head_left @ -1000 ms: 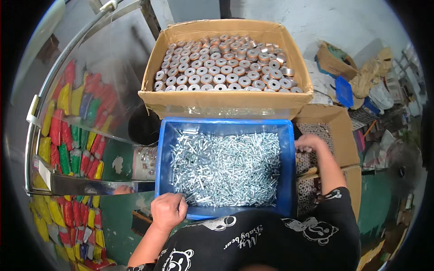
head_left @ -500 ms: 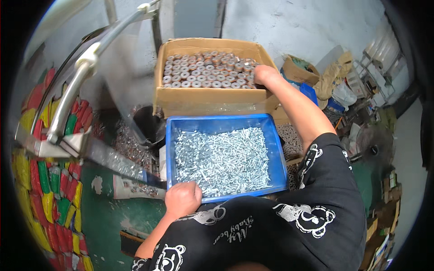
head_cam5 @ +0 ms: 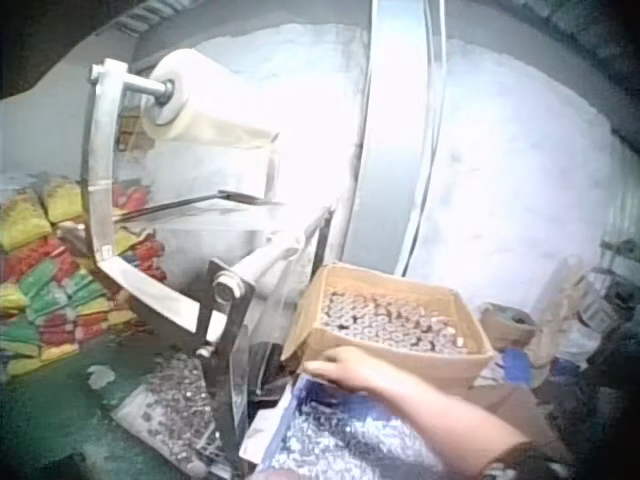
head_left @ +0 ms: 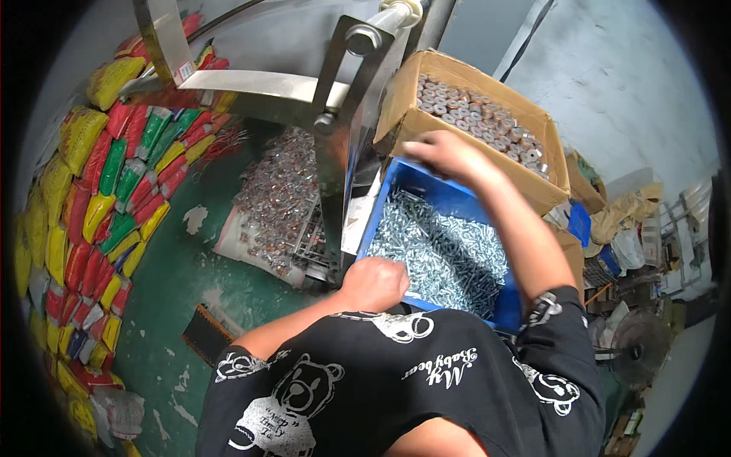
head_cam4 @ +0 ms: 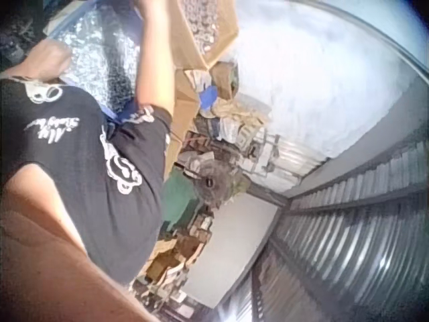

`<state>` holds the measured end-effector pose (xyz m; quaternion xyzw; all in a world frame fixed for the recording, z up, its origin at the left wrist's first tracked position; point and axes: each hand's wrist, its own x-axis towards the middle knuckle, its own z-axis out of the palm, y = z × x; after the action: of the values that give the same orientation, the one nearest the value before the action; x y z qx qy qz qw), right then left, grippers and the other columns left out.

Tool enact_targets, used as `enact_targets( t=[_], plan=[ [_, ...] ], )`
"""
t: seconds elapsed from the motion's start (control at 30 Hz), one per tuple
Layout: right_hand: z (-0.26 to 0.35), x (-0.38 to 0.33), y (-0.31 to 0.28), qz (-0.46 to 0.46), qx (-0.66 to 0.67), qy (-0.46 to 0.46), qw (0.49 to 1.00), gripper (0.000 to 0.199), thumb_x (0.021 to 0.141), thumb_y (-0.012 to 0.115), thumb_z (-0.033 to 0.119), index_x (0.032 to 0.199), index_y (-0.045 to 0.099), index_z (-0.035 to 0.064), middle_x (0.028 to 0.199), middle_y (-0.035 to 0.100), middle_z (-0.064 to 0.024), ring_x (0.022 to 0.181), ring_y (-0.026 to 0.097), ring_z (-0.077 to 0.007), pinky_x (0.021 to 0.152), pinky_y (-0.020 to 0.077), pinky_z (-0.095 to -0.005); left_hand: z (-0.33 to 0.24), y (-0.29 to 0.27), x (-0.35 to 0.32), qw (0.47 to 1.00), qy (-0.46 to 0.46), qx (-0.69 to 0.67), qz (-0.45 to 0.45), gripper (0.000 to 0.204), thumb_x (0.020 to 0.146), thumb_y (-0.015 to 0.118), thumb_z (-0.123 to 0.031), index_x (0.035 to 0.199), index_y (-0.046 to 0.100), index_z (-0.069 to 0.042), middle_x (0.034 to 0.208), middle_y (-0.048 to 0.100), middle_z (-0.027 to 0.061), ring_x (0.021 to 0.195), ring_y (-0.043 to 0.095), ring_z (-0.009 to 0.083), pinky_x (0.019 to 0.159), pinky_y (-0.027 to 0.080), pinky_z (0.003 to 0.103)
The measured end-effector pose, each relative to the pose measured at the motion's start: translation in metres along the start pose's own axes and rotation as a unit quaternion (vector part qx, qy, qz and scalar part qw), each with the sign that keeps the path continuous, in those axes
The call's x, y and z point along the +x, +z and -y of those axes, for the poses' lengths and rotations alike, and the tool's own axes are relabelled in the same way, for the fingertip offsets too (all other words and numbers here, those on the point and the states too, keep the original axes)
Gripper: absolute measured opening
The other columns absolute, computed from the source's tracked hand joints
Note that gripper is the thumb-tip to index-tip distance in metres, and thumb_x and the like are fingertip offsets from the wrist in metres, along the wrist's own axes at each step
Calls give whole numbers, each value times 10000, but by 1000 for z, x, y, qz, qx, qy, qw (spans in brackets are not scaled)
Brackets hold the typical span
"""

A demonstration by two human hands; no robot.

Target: The person repeatedly picks up screws from a blue tray and metal components from a cardboard box by hand, feeding them into the chute of a packaging machine.

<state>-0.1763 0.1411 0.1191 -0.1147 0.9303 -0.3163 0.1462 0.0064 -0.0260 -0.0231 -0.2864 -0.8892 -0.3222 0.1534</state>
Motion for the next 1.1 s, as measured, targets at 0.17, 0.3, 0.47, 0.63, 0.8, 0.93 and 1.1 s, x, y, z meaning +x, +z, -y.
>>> enact_targets(
  t=[0.17, 0.3, 0.47, 0.63, 0.8, 0.93, 1.1],
  plan=[
    [-37, 87, 72, -152, 134, -44, 978, 482, 907, 632, 374, 1181, 640, -23, 1103, 673, -294, 1095, 645, -403, 951, 493, -446, -8, 3, 12, 999, 38, 7, 4, 219, 789, 620, -162, 598, 584, -60, 590, 595, 154, 577, 627, 349, 559, 511, 472],
    [-91, 32, 76, -162, 105, -185, 963, 449, 897, 636, 301, 1220, 611, -11, 1124, 666, -280, 1078, 644, -404, 948, 496, -442, -3, 0, 6, 999, -3, 24, 23, 218, 807, 621, -198, 635, 608, -64, 631, 615, 149, 625, 637, 360, 598, 514, 487],
    [-214, -90, 72, 89, -227, -77, 967, 381, 824, 685, 226, 1161, 643, 53, 1010, 673, -246, 979, 645, -423, 886, 515, -496, -11, 2, 8, 995, -52, 75, 49, 190, 800, 621, -212, 679, 644, -67, 681, 637, 160, 661, 637, 370, 616, 510, 487],
    [-228, -133, 106, 46, -258, -154, 953, 461, 783, 768, 225, 1179, 608, 55, 1222, 559, -240, 1114, 581, -440, 963, 494, -473, -18, 3, 10, 988, -45, 125, 73, 171, 805, 604, -198, 703, 658, -72, 693, 631, 172, 672, 636, 372, 618, 508, 484],
    [-240, -122, 114, 71, -224, -184, 955, 229, 858, 615, 95, 1067, 639, 4, 1162, 605, -281, 1006, 638, -440, 880, 526, -497, -26, 3, 12, 988, -58, 128, 67, 201, 813, 588, -220, 697, 650, -68, 700, 640, 153, 677, 638, 375, 630, 512, 495],
    [-247, -105, 116, 90, -224, -190, 952, 170, 832, 619, 96, 975, 693, 40, 1037, 662, -235, 937, 665, -406, 808, 535, -477, -20, 7, 10, 987, -55, 134, 68, 200, 831, 613, -222, 732, 656, -54, 727, 641, 174, 705, 641, 387, 636, 507, 487],
    [-244, -99, 99, 35, -137, -179, 974, 105, 806, 639, 89, 854, 713, 31, 838, 680, -223, 822, 678, -391, 723, 532, -459, -30, 3, 14, 989, -56, 124, 49, 220, 839, 617, -223, 711, 647, -46, 720, 637, 178, 697, 634, 391, 640, 505, 500]
  ],
)
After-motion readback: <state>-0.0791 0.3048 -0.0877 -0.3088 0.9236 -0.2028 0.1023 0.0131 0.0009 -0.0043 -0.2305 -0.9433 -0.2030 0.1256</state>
